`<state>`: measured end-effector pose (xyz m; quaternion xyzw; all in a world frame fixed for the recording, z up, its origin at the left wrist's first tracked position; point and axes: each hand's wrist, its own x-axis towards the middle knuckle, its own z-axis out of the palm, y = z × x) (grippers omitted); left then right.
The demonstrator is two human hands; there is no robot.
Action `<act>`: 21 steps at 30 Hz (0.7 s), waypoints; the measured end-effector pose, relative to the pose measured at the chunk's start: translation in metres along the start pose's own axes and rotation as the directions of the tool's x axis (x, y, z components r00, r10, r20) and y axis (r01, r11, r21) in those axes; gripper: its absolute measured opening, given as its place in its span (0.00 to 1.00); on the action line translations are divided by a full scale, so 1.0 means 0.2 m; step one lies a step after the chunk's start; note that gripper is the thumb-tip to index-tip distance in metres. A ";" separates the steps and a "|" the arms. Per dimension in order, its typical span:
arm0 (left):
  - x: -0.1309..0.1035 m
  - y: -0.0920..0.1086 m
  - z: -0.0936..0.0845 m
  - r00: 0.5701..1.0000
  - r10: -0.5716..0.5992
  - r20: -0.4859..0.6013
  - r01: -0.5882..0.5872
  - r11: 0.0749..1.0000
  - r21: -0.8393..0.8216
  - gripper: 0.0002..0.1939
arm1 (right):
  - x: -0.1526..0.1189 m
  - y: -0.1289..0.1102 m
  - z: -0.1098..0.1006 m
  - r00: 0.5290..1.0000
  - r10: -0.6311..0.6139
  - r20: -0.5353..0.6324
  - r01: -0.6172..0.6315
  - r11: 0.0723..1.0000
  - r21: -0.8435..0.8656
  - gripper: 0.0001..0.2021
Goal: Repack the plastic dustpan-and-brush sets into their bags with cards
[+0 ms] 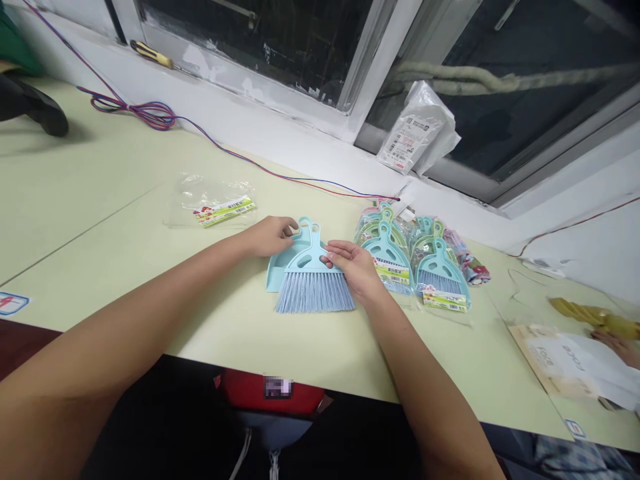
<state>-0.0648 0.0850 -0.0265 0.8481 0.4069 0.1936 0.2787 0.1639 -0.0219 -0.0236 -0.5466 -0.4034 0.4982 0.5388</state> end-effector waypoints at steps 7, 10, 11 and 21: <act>0.02 0.02 0.02 1.000 -0.030 -0.001 0.030 0.999 0.022 0.21 | -0.03 -0.02 0.03 0.996 0.058 0.070 -0.064 0.995 0.082 0.17; 0.02 0.03 0.02 1.000 -0.002 0.024 0.002 1.000 -0.016 0.20 | -0.04 -0.02 0.04 0.994 0.081 0.071 -0.088 0.991 0.100 0.17; 0.02 0.04 0.02 1.000 0.011 0.016 -0.011 1.000 -0.017 0.19 | -0.04 -0.01 0.04 0.994 0.086 0.068 -0.092 0.990 0.104 0.17; -0.05 0.22 -0.02 1.000 -0.026 0.012 0.028 0.816 -0.577 0.19 | -0.08 -0.05 0.07 0.992 -0.026 0.122 0.018 0.998 0.065 0.21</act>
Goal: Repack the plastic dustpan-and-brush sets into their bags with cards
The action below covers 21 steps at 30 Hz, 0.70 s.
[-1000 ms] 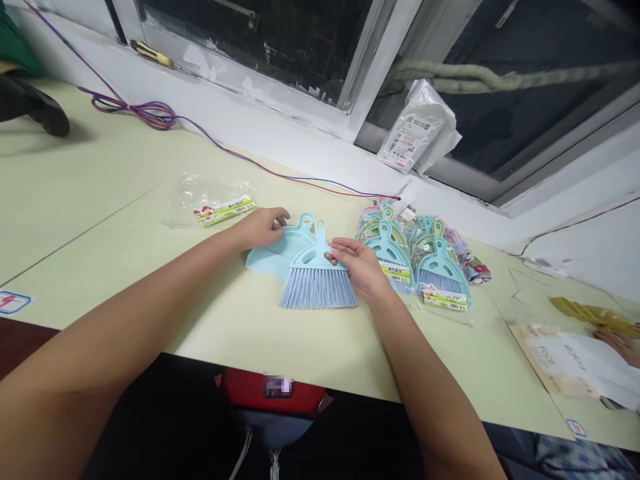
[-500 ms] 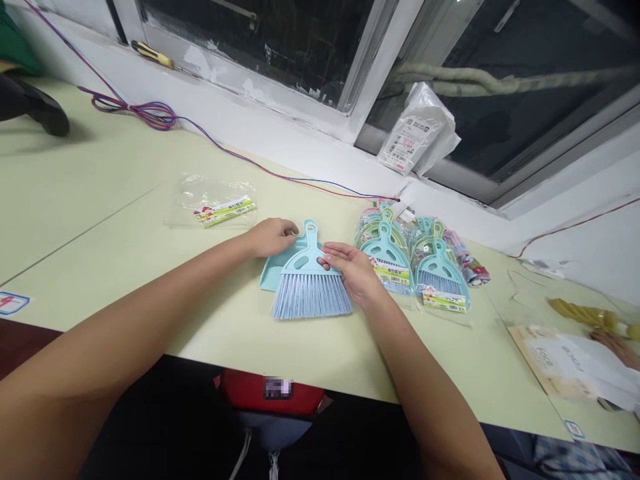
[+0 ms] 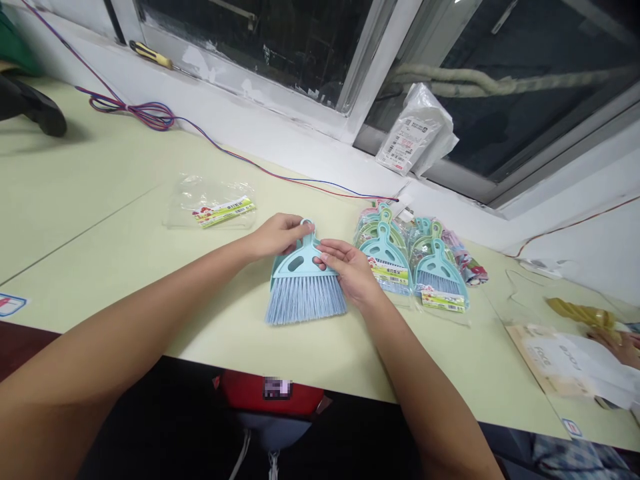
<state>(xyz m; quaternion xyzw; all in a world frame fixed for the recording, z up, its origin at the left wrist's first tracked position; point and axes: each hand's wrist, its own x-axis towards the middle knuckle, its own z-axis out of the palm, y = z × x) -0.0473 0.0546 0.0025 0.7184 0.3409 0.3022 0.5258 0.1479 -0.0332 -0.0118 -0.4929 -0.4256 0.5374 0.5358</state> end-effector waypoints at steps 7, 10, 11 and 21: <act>0.02 -0.03 0.04 0.988 -0.020 -0.156 -0.007 0.985 -0.174 0.15 | -0.02 0.01 0.00 0.898 -0.440 0.016 0.388 0.775 -0.499 0.12; 0.03 -0.03 0.03 0.974 -0.012 -0.228 -0.027 0.985 -0.169 0.14 | -0.07 -0.01 0.01 0.788 -0.576 0.216 0.522 0.439 -0.732 0.11; 0.03 -0.03 0.03 0.971 -0.003 -0.239 -0.036 0.987 -0.156 0.14 | -0.09 -0.02 0.03 0.777 -0.561 0.286 0.543 0.368 -0.755 0.12; 0.03 -0.04 0.06 0.967 -0.040 -0.252 0.003 0.989 -0.145 0.13 | -0.16 -0.04 0.09 0.821 -0.338 0.460 0.526 0.135 -0.840 0.18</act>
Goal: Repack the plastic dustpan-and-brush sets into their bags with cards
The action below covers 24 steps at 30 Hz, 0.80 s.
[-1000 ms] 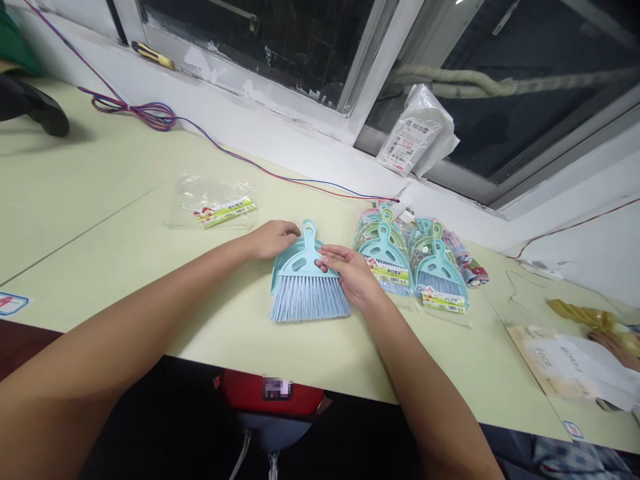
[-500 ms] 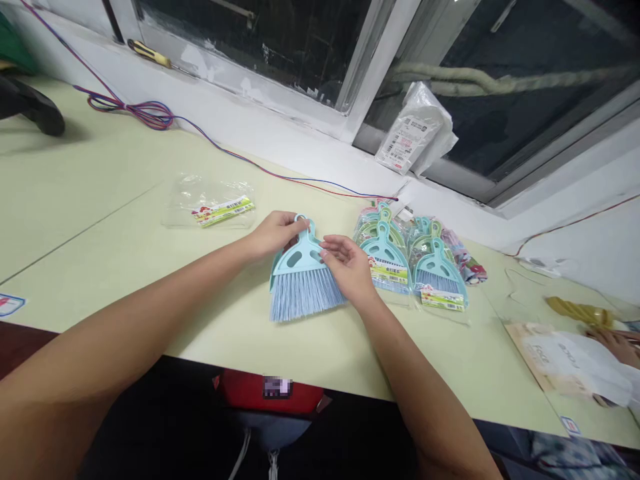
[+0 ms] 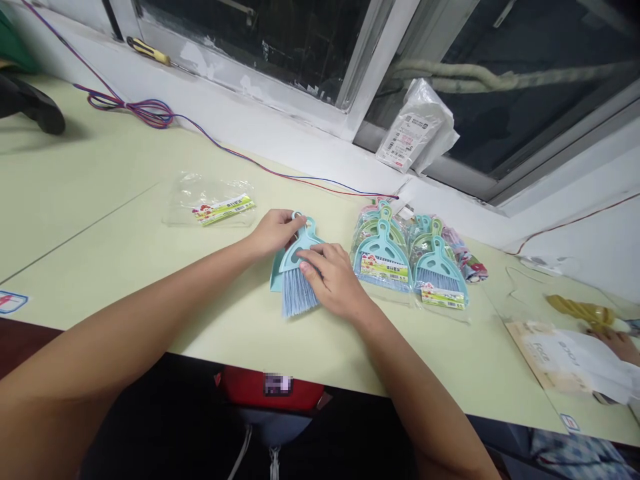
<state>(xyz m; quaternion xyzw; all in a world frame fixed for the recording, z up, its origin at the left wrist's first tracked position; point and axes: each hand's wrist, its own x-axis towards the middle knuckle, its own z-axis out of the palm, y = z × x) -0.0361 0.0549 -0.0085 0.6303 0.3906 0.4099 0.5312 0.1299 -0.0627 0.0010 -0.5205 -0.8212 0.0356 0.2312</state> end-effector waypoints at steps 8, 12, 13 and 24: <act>0.05 -0.04 -0.04 0.998 0.044 -0.055 -0.041 0.998 0.050 0.12 | 0.00 0.00 -0.01 1.000 0.012 -0.007 -0.013 0.989 -0.147 0.20; 0.08 -0.13 -0.09 0.965 0.252 -0.079 -0.199 0.889 0.412 0.12 | 0.00 0.03 -0.01 0.999 0.029 -0.038 -0.036 0.979 -0.198 0.19; 0.09 -0.15 -0.10 0.960 0.278 -0.029 -0.229 0.843 0.487 0.14 | 0.00 0.04 -0.01 0.998 0.040 -0.041 -0.048 0.977 -0.209 0.19; 0.10 -0.18 -0.12 0.910 0.233 0.344 -0.396 0.737 0.548 0.31 | -0.01 0.03 0.04 0.991 0.101 0.083 -0.076 0.962 -0.261 0.19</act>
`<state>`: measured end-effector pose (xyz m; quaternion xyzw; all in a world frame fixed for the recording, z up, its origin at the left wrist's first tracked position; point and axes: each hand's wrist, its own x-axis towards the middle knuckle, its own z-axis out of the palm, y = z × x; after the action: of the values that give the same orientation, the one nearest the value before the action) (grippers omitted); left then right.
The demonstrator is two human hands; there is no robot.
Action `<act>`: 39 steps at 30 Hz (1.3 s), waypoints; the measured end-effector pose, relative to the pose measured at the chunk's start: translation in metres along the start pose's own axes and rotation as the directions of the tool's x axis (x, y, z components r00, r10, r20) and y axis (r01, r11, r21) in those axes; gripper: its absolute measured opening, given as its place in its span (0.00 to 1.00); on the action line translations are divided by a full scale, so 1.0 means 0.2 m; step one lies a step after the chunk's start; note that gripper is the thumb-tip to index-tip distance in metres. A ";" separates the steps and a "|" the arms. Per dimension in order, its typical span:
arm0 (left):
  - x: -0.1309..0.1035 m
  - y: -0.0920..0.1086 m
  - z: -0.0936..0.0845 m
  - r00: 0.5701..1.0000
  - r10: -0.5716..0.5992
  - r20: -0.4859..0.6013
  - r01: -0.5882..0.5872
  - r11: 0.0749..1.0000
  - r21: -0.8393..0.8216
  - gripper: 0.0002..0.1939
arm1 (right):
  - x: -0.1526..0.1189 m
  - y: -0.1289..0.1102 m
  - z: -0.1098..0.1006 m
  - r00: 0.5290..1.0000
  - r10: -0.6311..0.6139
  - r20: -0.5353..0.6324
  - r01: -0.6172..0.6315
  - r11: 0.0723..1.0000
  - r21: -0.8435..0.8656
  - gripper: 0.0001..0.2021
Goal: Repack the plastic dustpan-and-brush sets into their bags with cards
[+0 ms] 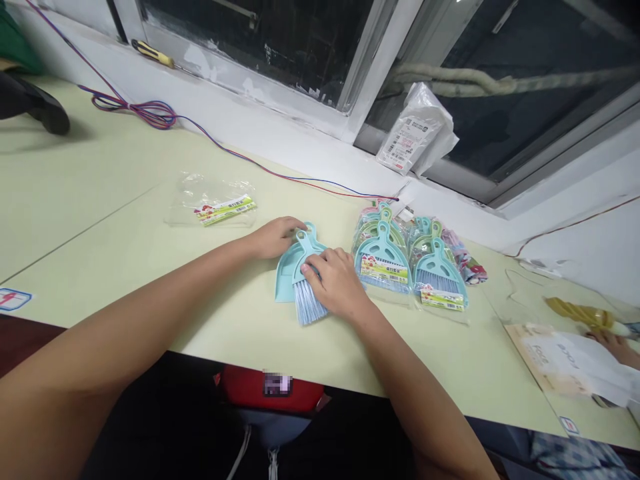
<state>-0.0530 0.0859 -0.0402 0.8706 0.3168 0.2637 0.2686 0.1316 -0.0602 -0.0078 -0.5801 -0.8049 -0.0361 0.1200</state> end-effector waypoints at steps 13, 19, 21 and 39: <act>-0.01 0.03 0.01 0.975 -0.203 -0.093 0.190 0.973 -0.131 0.13 | 0.01 -0.01 0.02 1.000 -0.014 0.024 0.014 1.000 0.012 0.17; 0.00 0.07 0.04 0.942 -0.333 0.046 0.327 0.876 -0.354 0.11 | 0.01 -0.01 0.03 0.999 -0.010 0.030 0.010 1.000 0.020 0.17; 0.01 0.07 0.04 0.926 -0.366 0.096 0.371 0.827 -0.423 0.09 | 0.01 -0.01 0.03 0.999 -0.009 0.036 0.008 1.000 0.021 0.17; 0.00 0.14 -0.01 0.861 -0.417 0.292 0.484 0.493 -0.723 0.07 | 0.00 -0.03 0.03 0.999 -0.035 0.017 0.034 0.999 0.032 0.17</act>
<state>-0.0433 0.0679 -0.0201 0.5633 0.3766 0.2600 0.6880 0.1245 -0.0603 -0.0132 -0.5644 -0.8162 -0.0205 0.1216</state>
